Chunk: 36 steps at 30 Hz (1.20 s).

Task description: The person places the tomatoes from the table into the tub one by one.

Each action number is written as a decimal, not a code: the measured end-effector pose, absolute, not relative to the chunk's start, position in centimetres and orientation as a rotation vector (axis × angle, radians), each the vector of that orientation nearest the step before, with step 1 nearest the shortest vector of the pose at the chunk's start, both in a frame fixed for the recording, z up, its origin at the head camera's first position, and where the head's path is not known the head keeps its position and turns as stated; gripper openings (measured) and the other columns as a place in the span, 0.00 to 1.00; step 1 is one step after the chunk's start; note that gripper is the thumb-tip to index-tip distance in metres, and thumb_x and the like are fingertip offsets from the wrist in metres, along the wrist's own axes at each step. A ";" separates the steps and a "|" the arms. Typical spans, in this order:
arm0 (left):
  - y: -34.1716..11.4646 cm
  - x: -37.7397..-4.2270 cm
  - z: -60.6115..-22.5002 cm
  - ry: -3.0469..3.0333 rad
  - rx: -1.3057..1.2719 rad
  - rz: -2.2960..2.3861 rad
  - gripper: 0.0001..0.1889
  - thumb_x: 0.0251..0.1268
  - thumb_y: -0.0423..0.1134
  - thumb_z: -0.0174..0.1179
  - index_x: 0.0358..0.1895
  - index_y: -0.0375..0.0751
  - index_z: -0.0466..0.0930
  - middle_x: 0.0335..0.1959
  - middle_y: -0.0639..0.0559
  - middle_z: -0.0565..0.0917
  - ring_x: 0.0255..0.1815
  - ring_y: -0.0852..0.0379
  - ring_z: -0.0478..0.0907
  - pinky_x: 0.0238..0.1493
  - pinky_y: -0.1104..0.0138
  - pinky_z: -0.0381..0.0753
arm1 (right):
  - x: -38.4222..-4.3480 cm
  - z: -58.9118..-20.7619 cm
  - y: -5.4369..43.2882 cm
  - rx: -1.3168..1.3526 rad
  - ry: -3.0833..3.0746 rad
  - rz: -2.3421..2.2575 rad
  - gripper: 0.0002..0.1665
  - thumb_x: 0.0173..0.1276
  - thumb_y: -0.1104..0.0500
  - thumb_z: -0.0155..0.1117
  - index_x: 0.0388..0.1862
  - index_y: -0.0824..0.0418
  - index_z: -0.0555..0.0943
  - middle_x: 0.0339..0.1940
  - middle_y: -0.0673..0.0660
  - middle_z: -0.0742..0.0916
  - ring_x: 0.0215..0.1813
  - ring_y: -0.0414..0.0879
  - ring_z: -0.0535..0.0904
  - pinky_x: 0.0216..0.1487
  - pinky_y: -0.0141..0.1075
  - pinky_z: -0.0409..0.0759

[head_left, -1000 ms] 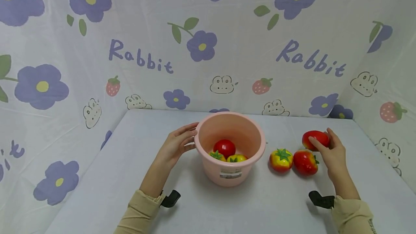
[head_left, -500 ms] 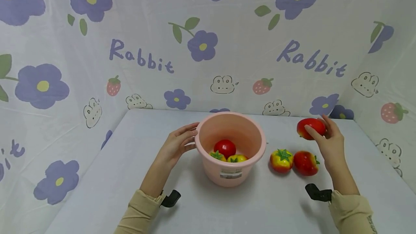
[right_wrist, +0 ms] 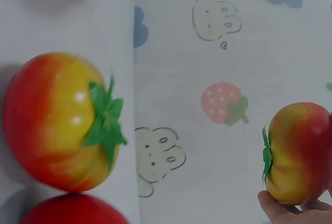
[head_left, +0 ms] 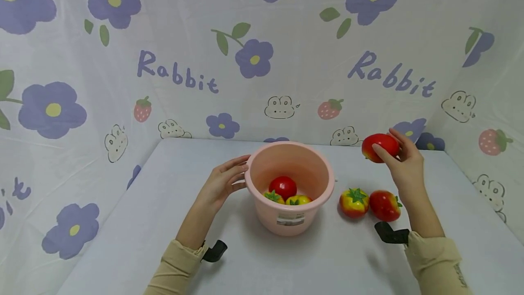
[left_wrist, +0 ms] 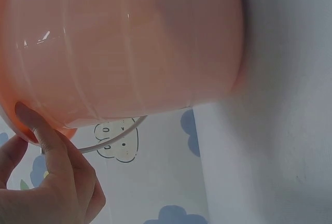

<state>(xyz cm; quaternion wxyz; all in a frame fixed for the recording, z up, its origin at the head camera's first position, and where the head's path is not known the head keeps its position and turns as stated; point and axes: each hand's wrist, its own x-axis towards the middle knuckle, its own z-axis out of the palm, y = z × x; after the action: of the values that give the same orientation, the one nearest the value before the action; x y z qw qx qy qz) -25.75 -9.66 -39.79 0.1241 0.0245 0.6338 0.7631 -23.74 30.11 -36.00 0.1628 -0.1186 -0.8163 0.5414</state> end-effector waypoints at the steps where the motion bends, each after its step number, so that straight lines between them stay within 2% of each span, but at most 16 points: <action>1: -9.7 -25.8 -39.8 1.848 0.072 2.224 0.22 0.69 0.39 0.58 0.65 0.43 0.74 0.64 0.44 0.77 0.57 0.47 0.78 0.49 0.66 0.84 | -23.8 -35.7 29.9 -0.325 -2.325 1.550 0.40 0.69 0.44 0.61 0.77 0.38 0.57 0.77 0.56 0.67 0.75 0.56 0.64 0.67 0.44 0.71; 7: -9.7 -25.8 -39.8 1.849 0.071 2.222 0.22 0.69 0.39 0.58 0.65 0.43 0.74 0.65 0.44 0.77 0.58 0.46 0.78 0.49 0.66 0.84 | -24.1 -34.4 28.4 -0.258 -2.300 1.584 0.40 0.69 0.46 0.62 0.77 0.38 0.58 0.76 0.55 0.67 0.75 0.56 0.64 0.67 0.43 0.72; 19: -9.6 -25.7 -39.8 1.850 0.071 2.224 0.22 0.70 0.39 0.57 0.65 0.42 0.74 0.65 0.43 0.76 0.57 0.47 0.79 0.49 0.65 0.84 | -24.2 -31.7 25.1 -0.048 -2.214 1.655 0.39 0.68 0.49 0.64 0.75 0.40 0.62 0.74 0.54 0.70 0.72 0.52 0.68 0.64 0.35 0.75; 29: -9.6 -25.6 -39.6 1.851 0.065 2.225 0.22 0.69 0.39 0.57 0.65 0.42 0.73 0.62 0.46 0.78 0.56 0.47 0.79 0.49 0.66 0.84 | -25.0 -29.9 21.7 0.102 -2.168 1.733 0.39 0.67 0.53 0.65 0.75 0.44 0.62 0.74 0.55 0.71 0.73 0.53 0.67 0.67 0.44 0.73; 36: -9.6 -25.5 -39.6 1.844 0.070 2.227 0.22 0.70 0.38 0.57 0.66 0.41 0.73 0.62 0.47 0.78 0.55 0.49 0.80 0.48 0.66 0.84 | -25.1 -28.9 19.6 0.197 -2.144 1.770 0.39 0.67 0.54 0.66 0.75 0.44 0.63 0.72 0.54 0.73 0.72 0.51 0.68 0.66 0.44 0.74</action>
<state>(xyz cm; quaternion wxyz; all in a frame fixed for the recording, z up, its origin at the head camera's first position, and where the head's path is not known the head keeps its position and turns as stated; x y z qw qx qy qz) -25.55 -9.58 -39.59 0.1243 0.0241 0.6327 0.7640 -25.10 19.58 -28.89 0.1762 0.0696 -0.7573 0.6250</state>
